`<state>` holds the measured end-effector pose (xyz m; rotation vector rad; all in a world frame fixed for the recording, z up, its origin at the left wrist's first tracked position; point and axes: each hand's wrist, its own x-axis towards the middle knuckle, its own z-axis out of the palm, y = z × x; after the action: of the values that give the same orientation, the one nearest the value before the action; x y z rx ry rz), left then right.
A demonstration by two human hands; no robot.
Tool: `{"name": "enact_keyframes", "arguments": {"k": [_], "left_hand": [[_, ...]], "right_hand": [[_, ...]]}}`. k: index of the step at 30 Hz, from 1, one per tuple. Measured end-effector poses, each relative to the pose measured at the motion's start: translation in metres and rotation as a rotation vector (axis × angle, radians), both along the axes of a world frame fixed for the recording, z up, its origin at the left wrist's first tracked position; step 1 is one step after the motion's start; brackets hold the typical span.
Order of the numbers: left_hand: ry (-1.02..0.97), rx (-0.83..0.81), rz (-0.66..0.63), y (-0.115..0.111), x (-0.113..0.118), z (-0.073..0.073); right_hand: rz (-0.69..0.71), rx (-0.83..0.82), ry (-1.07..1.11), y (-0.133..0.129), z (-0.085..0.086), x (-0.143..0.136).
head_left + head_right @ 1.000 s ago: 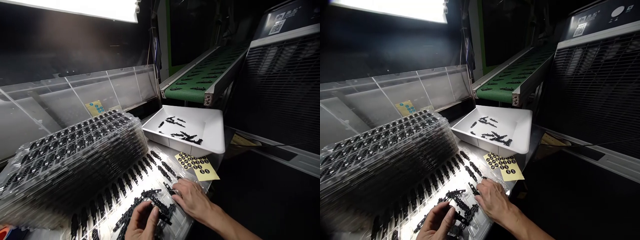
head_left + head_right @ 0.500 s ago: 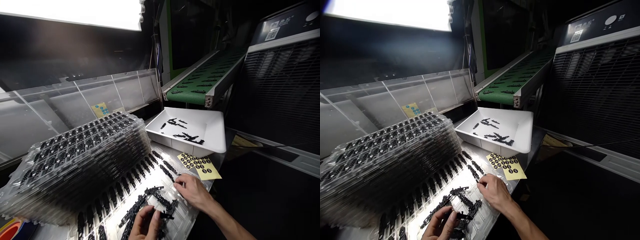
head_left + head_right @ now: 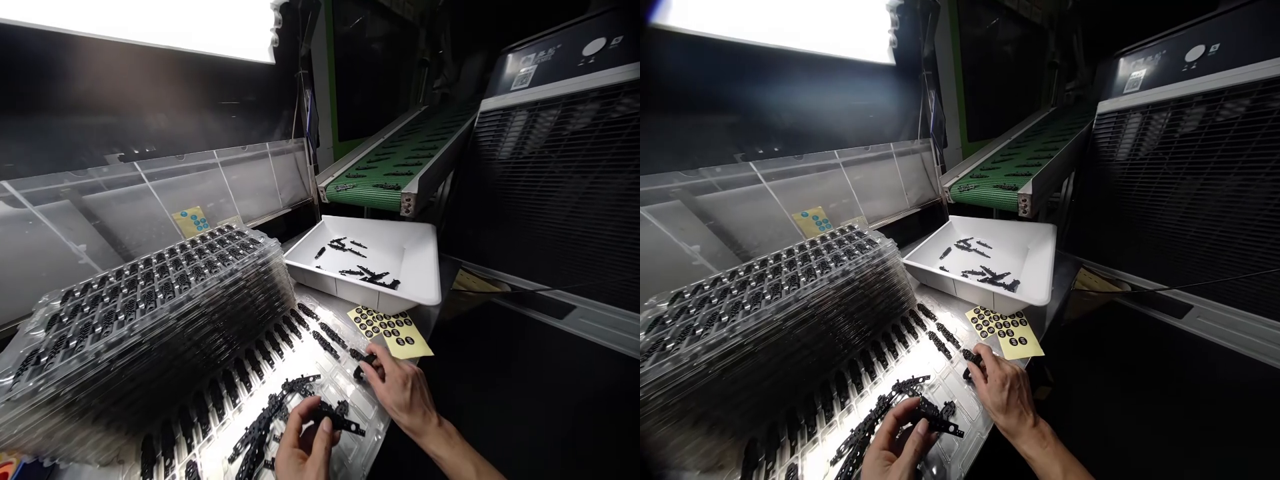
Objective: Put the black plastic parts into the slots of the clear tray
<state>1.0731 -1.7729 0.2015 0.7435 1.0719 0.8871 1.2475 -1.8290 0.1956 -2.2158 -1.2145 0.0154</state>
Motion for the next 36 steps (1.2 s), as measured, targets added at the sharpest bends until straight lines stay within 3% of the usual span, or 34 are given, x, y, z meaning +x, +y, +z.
{"name": "enact_keyframes", "arguments": {"k": [4, 9, 14, 18, 23, 28, 33, 36], "left_hand": [[0.113, 0.106, -0.173, 0.011, 0.017, -0.006], [0.616, 0.421, -0.516, 0.028, 0.044, 0.003], [0.879, 0.661, -0.531, 0.029, 0.057, 0.005], [1.057, 0.87, -0.569, 0.024, 0.054, -0.002], [1.054, 0.913, -0.574, 0.016, 0.053, -0.006], [1.064, 0.907, -0.626, 0.013, 0.052, 0.002], [1.227, 0.916, -0.601, 0.037, 0.025, 0.011], [1.247, 0.85, -0.743, 0.057, 0.011, 0.01]], "right_hand": [[0.075, 0.074, -0.395, -0.007, -0.008, -0.002], [0.107, 0.085, -0.403, -0.01, -0.009, -0.001], [0.159, 0.152, -0.334, -0.011, -0.009, 0.002], [0.201, 0.068, -0.181, -0.015, -0.002, 0.003], [0.272, -0.156, -0.022, -0.018, 0.015, 0.006], [0.35, -0.282, -0.014, -0.018, 0.024, 0.01], [0.383, -0.249, 0.038, -0.007, 0.038, 0.001], [0.437, -0.294, 0.069, 0.006, 0.036, -0.017]]}}
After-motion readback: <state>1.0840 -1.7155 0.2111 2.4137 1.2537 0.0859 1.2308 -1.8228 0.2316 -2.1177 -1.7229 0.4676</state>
